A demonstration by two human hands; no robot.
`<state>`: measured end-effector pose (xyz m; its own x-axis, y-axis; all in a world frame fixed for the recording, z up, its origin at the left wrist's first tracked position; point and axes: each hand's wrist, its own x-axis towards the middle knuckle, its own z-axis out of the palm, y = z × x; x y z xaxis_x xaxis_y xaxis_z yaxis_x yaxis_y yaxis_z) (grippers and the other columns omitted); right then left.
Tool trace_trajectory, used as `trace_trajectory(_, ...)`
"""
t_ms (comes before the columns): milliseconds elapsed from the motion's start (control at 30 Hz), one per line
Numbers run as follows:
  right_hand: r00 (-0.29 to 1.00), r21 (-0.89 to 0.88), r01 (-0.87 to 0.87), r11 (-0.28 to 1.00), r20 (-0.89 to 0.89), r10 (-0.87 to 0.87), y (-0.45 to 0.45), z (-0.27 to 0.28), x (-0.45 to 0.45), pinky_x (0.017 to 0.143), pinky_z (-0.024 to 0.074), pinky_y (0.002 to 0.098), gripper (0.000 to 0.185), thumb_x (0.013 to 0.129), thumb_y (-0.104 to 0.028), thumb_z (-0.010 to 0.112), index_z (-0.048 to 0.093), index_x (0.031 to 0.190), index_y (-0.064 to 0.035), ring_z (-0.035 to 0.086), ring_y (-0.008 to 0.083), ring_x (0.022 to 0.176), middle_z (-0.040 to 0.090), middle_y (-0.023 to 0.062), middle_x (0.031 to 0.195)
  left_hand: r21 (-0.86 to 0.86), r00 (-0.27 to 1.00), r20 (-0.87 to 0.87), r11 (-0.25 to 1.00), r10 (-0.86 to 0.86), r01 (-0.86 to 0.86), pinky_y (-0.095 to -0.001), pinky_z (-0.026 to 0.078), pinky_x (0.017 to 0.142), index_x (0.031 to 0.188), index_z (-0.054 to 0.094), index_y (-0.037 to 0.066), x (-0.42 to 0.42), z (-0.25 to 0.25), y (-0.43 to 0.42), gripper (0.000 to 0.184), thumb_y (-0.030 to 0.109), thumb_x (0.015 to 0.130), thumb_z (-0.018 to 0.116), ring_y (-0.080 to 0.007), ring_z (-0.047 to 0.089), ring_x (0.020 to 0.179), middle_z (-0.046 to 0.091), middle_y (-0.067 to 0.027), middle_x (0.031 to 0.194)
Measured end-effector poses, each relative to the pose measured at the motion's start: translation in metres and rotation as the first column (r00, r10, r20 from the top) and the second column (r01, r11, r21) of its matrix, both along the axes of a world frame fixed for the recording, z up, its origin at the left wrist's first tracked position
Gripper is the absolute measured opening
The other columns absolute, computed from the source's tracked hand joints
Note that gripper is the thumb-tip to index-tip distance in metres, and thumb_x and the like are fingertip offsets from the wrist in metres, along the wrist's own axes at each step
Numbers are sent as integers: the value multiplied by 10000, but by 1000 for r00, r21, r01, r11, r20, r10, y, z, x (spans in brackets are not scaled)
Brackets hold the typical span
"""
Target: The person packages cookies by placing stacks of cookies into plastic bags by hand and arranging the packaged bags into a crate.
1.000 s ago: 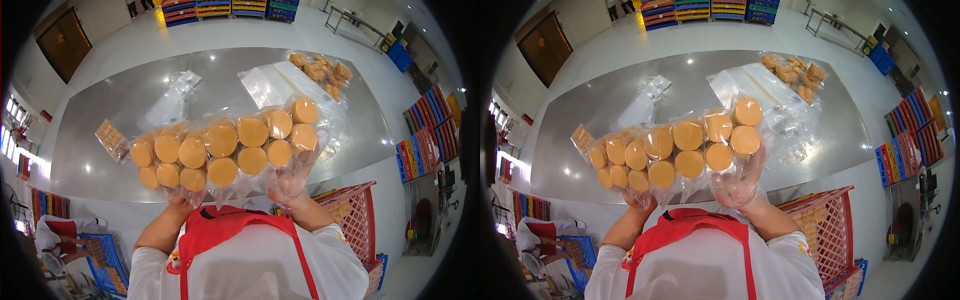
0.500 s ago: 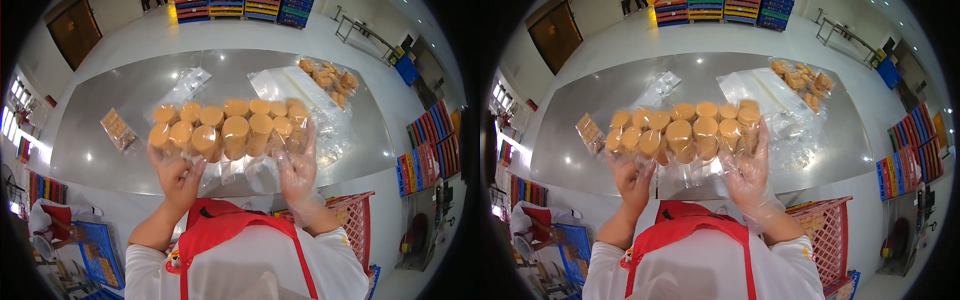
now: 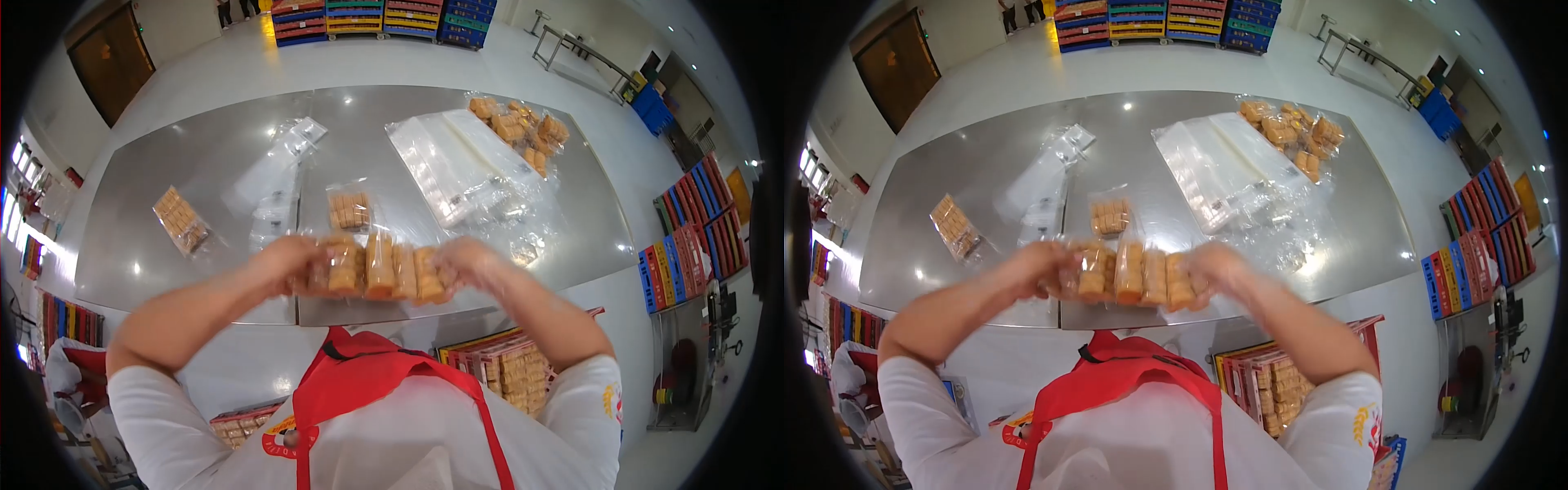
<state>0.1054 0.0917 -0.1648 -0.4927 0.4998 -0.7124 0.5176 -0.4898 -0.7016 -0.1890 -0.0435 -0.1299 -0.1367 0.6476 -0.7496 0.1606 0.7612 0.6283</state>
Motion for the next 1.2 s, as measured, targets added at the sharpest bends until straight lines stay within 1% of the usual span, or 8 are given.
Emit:
trace_trajectory(67, 986, -20, -14, 1000, 165, 17, 40, -15, -12, 548, 587, 461, 332, 895, -187, 636, 607, 1150, 23, 641, 364, 983, 559, 213, 1237, -150, 980, 16, 968, -200, 201, -465, 499, 708, 1319, 536, 125, -9, 2, 36, 580, 536, 911, 564, -282, 678, 965, 684, -103, 1092)
trace_trajectory(167, 982, 60, -144, 988, 129, 135, 73, -22, -18, 671, 611, 421, 517, 910, -383, 623, 544, 1231, 15, 559, 365, 1129, 427, 240, 1382, -154, 977, -76, 971, -197, 183, -457, 485, 727, 1383, 463, 155, -13, -19, 72, 675, 621, 900, 530, -295, 635, 1102, 622, -123, 1247)
trace_trajectory(267, 991, 201, -129, 971, 65, 119, 81, -21, -19, 729, 591, 442, 660, 907, -491, 608, 459, 1339, -13, 518, 365, 1204, 412, 224, 1420, -51, 964, 115, 968, -239, 246, -570, 481, 868, 1531, 250, 154, -35, -28, 89, 888, 604, 861, 619, -394, 480, 1303, 310, -203, 1543)
trace_trajectory(367, 993, 458, 88, 885, -108, -43, 52, -14, -9, 911, 522, 432, 794, 912, -556, 584, 350, 1452, -22, 512, 353, 1226, 402, 226, 1446, 322, 993, 113, 945, 32, -67, -595, 442, 953, 1568, 150, 141, -50, -72, 63, 1019, 647, 828, 635, -399, 468, 1305, 272, -211, 1559)
trace_trajectory(500, 925, 687, 355, 634, -357, -132, 18, -99, 10, 1057, 404, 383, 871, 913, -553, 608, 276, 1512, -15, 499, 315, 1238, 470, 215, 1395, 559, 970, 188, 795, 156, -236, -417, 404, 1068, 1555, 183, 90, -50, -134, 11, 1054, 323, 758, 833, -294, 496, 1271, 480, -173, 1415)
trace_trajectory(700, 758, 571, 580, 582, -640, -127, -27, -136, 0, 1027, 411, 367, 793, 891, -446, 696, 362, 1446, 13, 514, 243, 1178, 527, 151, 1300, 785, 923, 319, 486, 215, -384, -342, 476, 998, 1512, 273, -4, -1, -166, -6, 983, 153, 734, 852, -223, 546, 1225, 530, -170, 1359)
trace_trajectory(933, 563, 236, 727, 644, -742, -364, -38, -116, -27, 1029, 417, 359, 765, 862, -274, 758, 354, 1444, 17, 507, 227, 1203, 506, 127, 1322, 694, 875, 193, 568, 443, -441, -330, 517, 936, 1447, 378, -52, 8, -135, -5, 873, 194, 749, 840, -230, 616, 1118, 608, -182, 1249)
trace_trajectory(1200, 649, 326, 627, 708, -721, -243, -68, -62, -25, 1025, 427, 353, 680, 905, -158, 693, 333, 1453, 21, 512, 211, 1197, 514, 124, 1302, 760, 882, 137, 523, 450, -385, -339, 526, 915, 1384, 434, -64, 3, -93, -44, 793, 209, 756, 834, -227, 637, 1087, 630, -179, 1212)
